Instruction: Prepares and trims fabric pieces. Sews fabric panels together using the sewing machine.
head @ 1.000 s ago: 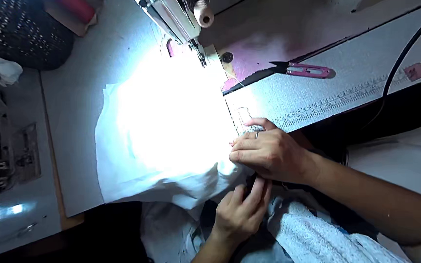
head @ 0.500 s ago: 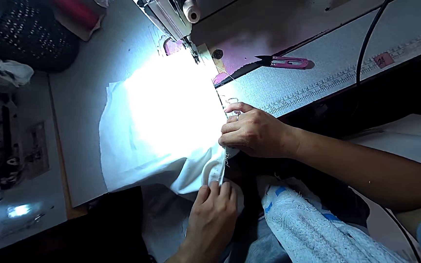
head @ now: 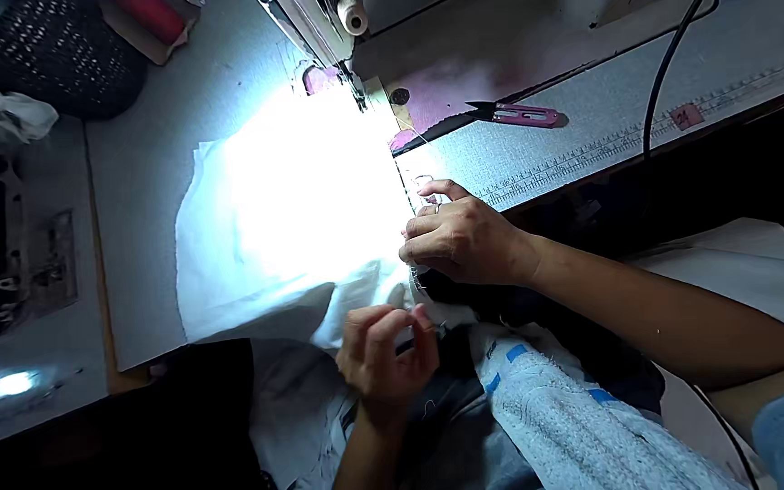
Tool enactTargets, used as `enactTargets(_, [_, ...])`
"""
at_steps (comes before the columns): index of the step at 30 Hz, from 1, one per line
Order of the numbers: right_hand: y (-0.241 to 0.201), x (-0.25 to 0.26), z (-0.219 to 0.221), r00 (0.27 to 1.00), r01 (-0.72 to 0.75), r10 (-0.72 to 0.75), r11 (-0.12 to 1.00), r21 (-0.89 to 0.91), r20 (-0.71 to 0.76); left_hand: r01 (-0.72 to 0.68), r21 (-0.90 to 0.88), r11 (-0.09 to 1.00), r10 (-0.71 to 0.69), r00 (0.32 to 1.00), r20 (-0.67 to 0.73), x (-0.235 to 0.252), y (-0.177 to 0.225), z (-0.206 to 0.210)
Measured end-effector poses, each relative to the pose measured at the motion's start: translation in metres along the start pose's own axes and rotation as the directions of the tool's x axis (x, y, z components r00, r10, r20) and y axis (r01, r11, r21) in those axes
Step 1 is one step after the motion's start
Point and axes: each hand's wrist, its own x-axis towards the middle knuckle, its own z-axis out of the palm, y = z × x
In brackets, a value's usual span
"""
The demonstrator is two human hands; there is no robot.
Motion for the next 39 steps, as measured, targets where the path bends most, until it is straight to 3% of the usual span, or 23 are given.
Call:
enactTargets(3, [-0.002,-0.007,0.004,1.0,-0.005,0.004,0.999,-0.037,-0.025,-0.027,-0.057,0.998,0.041,0.965,0.259,0.031,-0.027,-0.02])
enactTargets(7, [-0.011,-0.019,0.02,0.991,-0.046,0.035,0.996,-0.077,-0.128,-0.054,-0.158,0.986,0.143,0.763,0.631,0.092,-0.048,-0.017])
enactTargets(13, [-0.031,-0.04,0.04,0.968,-0.154,0.134,0.985,-0.078,-0.21,-0.022,-0.183,0.983,0.15,0.673,0.724,0.1,-0.067,0.006])
enactTargets(15, [-0.045,-0.055,0.047,0.936,-0.22,0.231,0.973,0.072,-0.266,-0.032,-0.164,0.986,0.144,0.661,0.737,0.1,-0.071,0.006])
enactTargets(17, [-0.06,-0.069,0.053,0.845,-0.326,0.451,0.86,0.393,-0.286,-0.028,-0.151,0.988,0.133,0.65,0.748,0.101,-0.069,0.005])
enactTargets(19, [-0.066,-0.078,0.053,0.682,-0.482,0.702,0.641,0.597,-0.203,-0.035,-0.148,0.988,0.136,0.638,0.758,0.102,-0.068,0.004])
enactTargets(21, [-0.056,-0.078,0.049,0.545,-0.664,0.837,0.462,0.588,-0.042,-0.052,-0.146,0.988,0.146,0.633,0.76,0.103,-0.067,0.004])
enactTargets(22, [-0.048,-0.075,0.044,0.535,-0.723,0.842,0.414,0.552,0.069,-0.059,-0.143,0.988,0.148,0.631,0.762,0.104,-0.066,0.004])
enactTargets(24, [-0.037,-0.067,0.038,0.603,-0.743,0.754,0.409,0.53,0.263,-0.069,-0.124,0.99,0.14,0.624,0.769,0.105,-0.065,0.005])
enactTargets(27, [-0.035,-0.053,0.04,0.709,-0.687,0.579,0.434,0.583,0.403,-0.092,-0.104,0.99,0.139,0.62,0.773,0.105,-0.062,0.004])
enactTargets(29, [-0.047,-0.048,0.042,0.703,-0.687,0.594,0.427,0.587,0.391,-0.113,-0.098,0.989,0.147,0.618,0.772,0.107,-0.059,0.004])
enactTargets(32, [-0.067,-0.051,0.046,0.659,-0.675,0.638,0.265,0.689,0.399,-0.132,-0.085,0.988,0.148,0.615,0.774,0.105,-0.057,0.004])
enactTargets(34, [-0.072,-0.055,0.05,0.668,-0.634,0.629,0.204,0.746,0.396,-0.157,-0.086,0.984,0.165,0.614,0.772,0.103,-0.057,0.005])
enactTargets(37, [-0.079,-0.067,0.053,0.641,-0.716,0.618,0.266,0.645,0.456,-0.222,-0.08,0.972,0.196,0.57,0.798,0.102,-0.054,0.006])
enactTargets(39, [-0.092,-0.071,0.042,0.647,-0.703,0.61,0.247,0.667,0.457,-0.281,-0.096,0.955,0.238,0.532,0.813,0.102,-0.052,0.009])
